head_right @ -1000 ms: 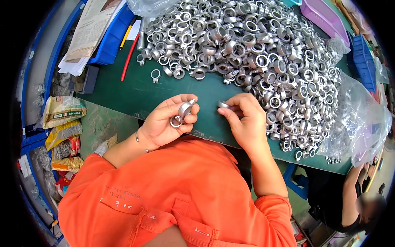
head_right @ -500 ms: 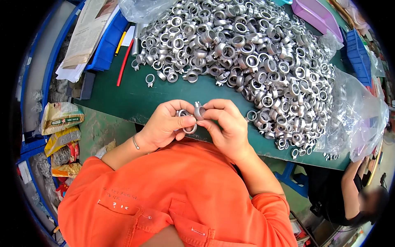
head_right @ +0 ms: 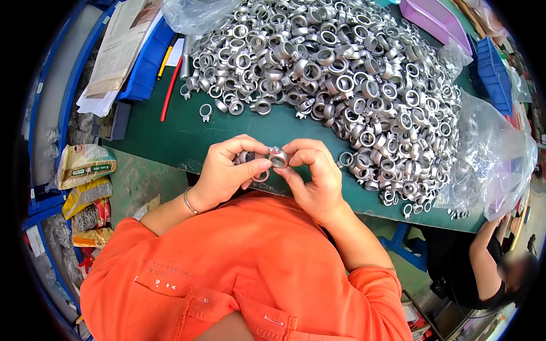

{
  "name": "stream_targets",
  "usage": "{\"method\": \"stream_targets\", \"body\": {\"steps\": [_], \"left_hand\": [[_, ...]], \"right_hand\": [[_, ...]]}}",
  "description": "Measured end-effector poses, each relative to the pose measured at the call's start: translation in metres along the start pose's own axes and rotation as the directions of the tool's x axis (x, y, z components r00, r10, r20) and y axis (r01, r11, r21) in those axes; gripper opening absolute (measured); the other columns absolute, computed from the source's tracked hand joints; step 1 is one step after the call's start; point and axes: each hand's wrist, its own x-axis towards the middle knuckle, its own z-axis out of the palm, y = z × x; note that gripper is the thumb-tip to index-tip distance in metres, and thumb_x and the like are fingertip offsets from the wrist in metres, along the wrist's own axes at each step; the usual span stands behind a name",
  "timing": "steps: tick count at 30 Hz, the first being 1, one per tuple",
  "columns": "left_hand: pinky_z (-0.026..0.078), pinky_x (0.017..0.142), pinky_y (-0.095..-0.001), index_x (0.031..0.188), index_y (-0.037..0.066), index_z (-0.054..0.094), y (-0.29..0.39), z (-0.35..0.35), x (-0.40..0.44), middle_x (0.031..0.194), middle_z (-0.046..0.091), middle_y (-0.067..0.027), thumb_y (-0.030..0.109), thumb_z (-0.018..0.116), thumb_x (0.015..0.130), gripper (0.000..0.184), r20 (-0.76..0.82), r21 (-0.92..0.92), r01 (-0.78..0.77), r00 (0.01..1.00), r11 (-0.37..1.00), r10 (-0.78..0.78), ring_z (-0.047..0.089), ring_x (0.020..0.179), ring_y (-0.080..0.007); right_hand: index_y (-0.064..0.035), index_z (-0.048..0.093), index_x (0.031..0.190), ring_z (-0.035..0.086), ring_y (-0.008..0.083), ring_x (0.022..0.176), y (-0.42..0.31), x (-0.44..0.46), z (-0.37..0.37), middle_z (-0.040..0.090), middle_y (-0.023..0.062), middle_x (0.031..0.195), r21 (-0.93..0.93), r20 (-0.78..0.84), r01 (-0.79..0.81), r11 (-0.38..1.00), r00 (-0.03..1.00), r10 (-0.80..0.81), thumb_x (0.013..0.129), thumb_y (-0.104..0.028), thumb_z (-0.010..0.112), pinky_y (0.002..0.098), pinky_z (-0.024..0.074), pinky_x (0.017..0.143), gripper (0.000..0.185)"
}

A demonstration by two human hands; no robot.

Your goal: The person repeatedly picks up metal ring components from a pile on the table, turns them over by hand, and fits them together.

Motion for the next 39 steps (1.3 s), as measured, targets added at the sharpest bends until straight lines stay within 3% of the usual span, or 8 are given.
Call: {"method": "stream_targets", "body": {"steps": [6,14,23,26,30,34,36,39], "left_hand": [[0.038,0.042,-0.0162,0.091,0.0,0.066,0.002,0.001,-0.001,0.076,0.056,-0.0007,0.007,0.068,0.079,0.014,-0.007,0.027,-0.007,1.0,1.0,0.008,0.051,0.052,-0.0019],[0.034,0.04,-0.0165,0.091,0.0,0.061,0.01,0.001,-0.003,0.062,0.057,-0.0022,0.008,0.063,0.083,0.011,0.015,0.016,0.179,0.984,0.984,-0.179,0.046,0.045,-0.0035],[0.035,0.04,-0.0174,0.09,-0.001,0.06,0.007,0.001,-0.003,0.064,0.06,-0.0044,0.006,0.064,0.081,0.012,-0.004,0.056,0.186,0.983,0.981,-0.186,0.046,0.045,-0.0036],[0.037,0.041,-0.0184,0.09,-0.001,0.059,0.014,0.003,-0.003,0.063,0.059,-0.0042,0.005,0.065,0.08,0.013,-0.004,0.085,0.178,0.984,0.98,-0.178,0.045,0.044,-0.0032],[0.039,0.041,-0.0223,0.095,-0.003,0.056,0.001,-0.031,-0.005,0.081,0.058,-0.0148,0.007,0.054,0.084,0.015,0.246,-0.549,0.395,0.918,0.737,-0.31,0.052,0.058,-0.0108],[0.041,0.045,-0.0229,0.094,-0.003,0.058,-0.02,-0.065,-0.026,0.087,0.056,-0.0213,0.011,0.051,0.084,0.019,0.369,-0.72,0.433,0.901,0.542,-0.23,0.051,0.057,-0.0128],[0.041,0.046,-0.0233,0.096,-0.004,0.058,-0.03,-0.076,-0.041,0.088,0.055,-0.022,0.012,0.052,0.083,0.021,0.412,-0.755,0.447,0.892,0.479,-0.184,0.052,0.06,-0.0142],[0.042,0.049,-0.0229,0.097,-0.004,0.058,-0.041,-0.085,-0.063,0.089,0.055,-0.0217,0.012,0.053,0.082,0.022,0.413,-0.761,0.46,0.887,0.458,-0.206,0.052,0.062,-0.016]], "right_hand": [[-0.0025,0.051,0.084,0.059,0.0198,0.079,0.001,-0.002,0.0,0.058,0.0117,0.091,-0.001,0.043,0.029,1.0,0.999,-0.029,0.066,0.009,0.07,0.0283,0.05,0.067,0.029],[0.0045,0.054,0.102,0.059,0.0161,0.09,0.001,-0.007,0.0,0.053,0.0099,0.103,0.375,0.137,-0.311,0.873,0.95,0.28,0.071,0.013,0.066,0.0266,0.0523,0.078,0.034],[0.0033,0.055,0.102,0.06,0.0143,0.09,-0.001,-0.008,-0.001,0.057,0.009,0.101,0.533,0.178,-0.391,0.751,0.919,0.352,0.075,0.009,0.065,0.0245,0.0506,0.077,0.029],[0.0025,0.055,0.103,0.061,0.0099,0.08,-0.011,0.006,-0.006,0.063,0.0047,0.088,0.414,0.191,-0.556,0.72,0.827,0.529,0.081,0.002,0.064,0.0223,0.0499,0.071,0.024],[0.0024,0.063,0.095,0.06,0.0088,0.063,-0.034,0.088,-0.048,0.064,0.0065,0.08,0.125,0.279,-0.71,0.693,0.696,0.662,0.083,-0.012,0.063,0.0203,0.0456,0.051,0.019],[0.0032,0.061,0.096,0.053,0.0115,0.045,-0.034,0.18,-0.075,0.061,0.0077,0.069,0.122,0.025,-0.538,0.834,0.842,0.539,0.079,-0.016,0.064,0.0224,0.0392,0.04,0.026],[0.003,0.058,0.096,0.057,0.0127,0.06,-0.008,0.229,-0.094,0.062,0.0095,0.076,0.356,-0.008,-0.351,0.866,0.925,0.379,0.083,-0.015,0.059,0.0242,0.0442,0.051,0.022],[0.017,0.042,0.103,0.063,0.0317,0.088,0.013,0.28,-0.107,0.054,0.0239,0.099,0.567,-0.254,-0.227,0.792,0.867,0.43,0.091,-0.008,0.044,0.0345,0.0547,0.077,0.028]]}}
